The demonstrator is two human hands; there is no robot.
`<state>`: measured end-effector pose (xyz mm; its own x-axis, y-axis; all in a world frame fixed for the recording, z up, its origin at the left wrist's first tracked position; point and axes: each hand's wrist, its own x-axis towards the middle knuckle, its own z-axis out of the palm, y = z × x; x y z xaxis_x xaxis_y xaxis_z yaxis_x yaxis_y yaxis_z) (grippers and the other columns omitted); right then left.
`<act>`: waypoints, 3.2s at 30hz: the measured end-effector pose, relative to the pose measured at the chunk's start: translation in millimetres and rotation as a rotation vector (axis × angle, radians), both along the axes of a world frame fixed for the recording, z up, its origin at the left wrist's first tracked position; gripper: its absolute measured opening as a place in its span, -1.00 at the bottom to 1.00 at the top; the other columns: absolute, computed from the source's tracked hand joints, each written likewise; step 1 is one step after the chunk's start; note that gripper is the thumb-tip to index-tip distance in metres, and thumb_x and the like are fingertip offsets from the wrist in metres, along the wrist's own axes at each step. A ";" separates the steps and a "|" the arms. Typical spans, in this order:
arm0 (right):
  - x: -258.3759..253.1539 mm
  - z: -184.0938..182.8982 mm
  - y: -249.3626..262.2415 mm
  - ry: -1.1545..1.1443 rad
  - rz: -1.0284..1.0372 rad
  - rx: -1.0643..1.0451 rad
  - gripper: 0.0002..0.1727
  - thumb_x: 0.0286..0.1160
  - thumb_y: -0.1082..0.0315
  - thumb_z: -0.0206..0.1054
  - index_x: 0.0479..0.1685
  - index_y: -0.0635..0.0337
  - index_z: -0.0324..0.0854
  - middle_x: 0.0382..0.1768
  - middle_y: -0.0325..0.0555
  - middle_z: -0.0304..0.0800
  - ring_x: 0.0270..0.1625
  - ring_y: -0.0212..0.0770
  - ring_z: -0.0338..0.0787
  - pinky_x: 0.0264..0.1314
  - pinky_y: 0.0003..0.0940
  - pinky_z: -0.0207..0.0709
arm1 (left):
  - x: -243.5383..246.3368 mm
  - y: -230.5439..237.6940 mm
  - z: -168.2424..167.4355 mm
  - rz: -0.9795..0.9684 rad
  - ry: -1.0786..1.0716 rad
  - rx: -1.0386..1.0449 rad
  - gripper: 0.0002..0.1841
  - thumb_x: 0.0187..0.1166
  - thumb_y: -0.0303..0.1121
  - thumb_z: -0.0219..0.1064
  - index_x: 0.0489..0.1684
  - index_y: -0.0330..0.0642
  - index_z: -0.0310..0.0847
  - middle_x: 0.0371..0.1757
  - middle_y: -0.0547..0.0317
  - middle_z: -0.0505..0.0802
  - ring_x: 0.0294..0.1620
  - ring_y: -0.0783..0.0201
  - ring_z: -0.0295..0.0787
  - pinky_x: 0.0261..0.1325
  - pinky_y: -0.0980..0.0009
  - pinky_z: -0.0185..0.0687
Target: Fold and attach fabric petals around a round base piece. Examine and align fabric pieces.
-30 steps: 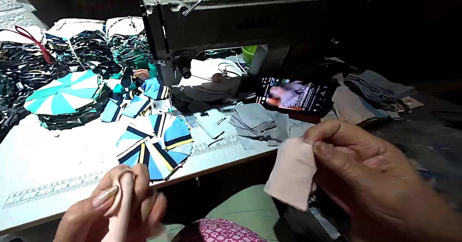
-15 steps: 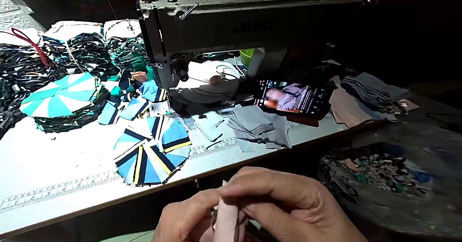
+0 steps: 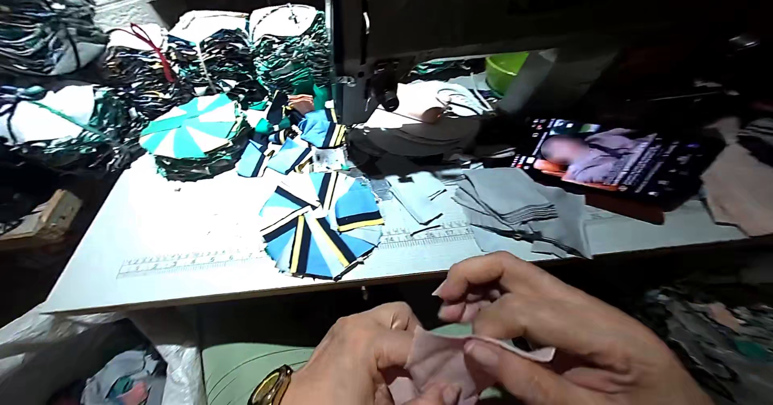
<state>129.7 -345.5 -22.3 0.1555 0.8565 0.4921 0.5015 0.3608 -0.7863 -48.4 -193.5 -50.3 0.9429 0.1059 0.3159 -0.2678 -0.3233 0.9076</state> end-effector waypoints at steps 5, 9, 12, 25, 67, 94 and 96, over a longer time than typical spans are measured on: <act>-8.6 14.0 10.6 0.179 -0.140 -0.021 -0.85 0.56 0.35 0.42 0.02 -0.04 0.78 -0.09 -0.37 0.88 -0.18 -0.49 0.84 -0.16 -0.63 0.76 | -4.5 5.1 -1.0 -0.221 0.040 -0.387 -0.84 0.58 -0.49 0.38 -0.07 -0.46 0.68 -0.08 0.13 0.83 -0.04 0.55 0.74 0.12 0.54 0.68; -4.2 17.6 23.3 0.150 -0.205 0.054 -0.71 0.49 0.36 0.46 0.17 -0.03 0.77 -0.02 -0.36 0.88 -0.13 -0.44 0.86 -0.10 -0.59 0.80 | -14.7 10.5 -8.4 -0.310 0.106 -0.570 -0.90 0.58 -0.51 0.36 -0.06 -0.29 0.62 -0.14 0.28 0.78 -0.15 0.58 0.70 -0.04 0.59 0.64; -0.4 14.1 29.3 0.128 -0.225 0.053 -0.71 0.46 0.38 0.47 0.15 -0.01 0.78 -0.03 -0.34 0.87 -0.13 -0.42 0.86 -0.09 -0.57 0.80 | -26.3 16.6 -12.0 -0.265 0.104 -0.728 -0.90 0.63 -0.46 0.31 -0.03 -0.08 0.59 -0.27 0.37 0.76 -0.34 0.60 0.67 -0.28 0.64 0.61; 13.0 18.8 34.9 -0.022 0.031 -0.061 -0.77 0.59 0.39 0.32 -0.01 -0.04 0.89 -0.07 -0.28 0.85 -0.14 -0.38 0.84 -0.13 -0.56 0.79 | -49.8 26.6 -20.9 -0.206 0.283 -0.832 -0.94 0.61 -0.45 0.36 -0.14 -0.04 0.67 -0.41 0.42 0.74 -0.47 0.62 0.61 -0.40 0.67 0.52; -15.1 -40.1 27.0 0.340 0.476 -0.583 -0.78 0.54 0.44 0.40 0.06 0.32 0.79 -0.09 -0.16 0.74 -0.10 -0.51 0.70 -0.11 -0.68 0.60 | -93.5 41.9 5.8 0.067 0.288 -0.194 -0.84 0.61 -0.36 0.42 -0.20 -0.30 0.75 -0.48 0.29 0.74 -0.48 0.69 0.52 -0.40 0.73 0.41; -8.7 -25.1 74.1 0.220 -0.188 -0.018 -0.82 0.41 0.46 0.44 -0.10 0.07 0.88 -0.13 -0.25 0.85 -0.18 -0.36 0.84 -0.17 -0.53 0.80 | -59.4 67.5 13.9 0.802 0.042 0.041 -0.94 0.46 -0.30 0.48 -0.25 0.09 0.72 -0.58 0.44 0.68 -0.71 0.59 0.48 -0.69 0.72 0.38; -9.9 -24.5 84.5 0.139 -0.272 -0.025 -0.82 0.36 0.48 0.42 -0.15 0.07 0.88 -0.15 -0.29 0.86 -0.20 -0.39 0.84 -0.22 -0.54 0.80 | -53.1 76.0 14.6 0.845 0.045 0.139 -0.94 0.44 -0.36 0.47 -0.27 0.05 0.72 -0.59 0.46 0.67 -0.70 0.58 0.46 -0.68 0.71 0.35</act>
<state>119.7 -261.0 -46.8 0.4457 0.7856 0.4292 0.4637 0.2075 -0.8614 -101.5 -117.5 -35.8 0.5770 0.7416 0.3422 0.1486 -0.5073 0.8488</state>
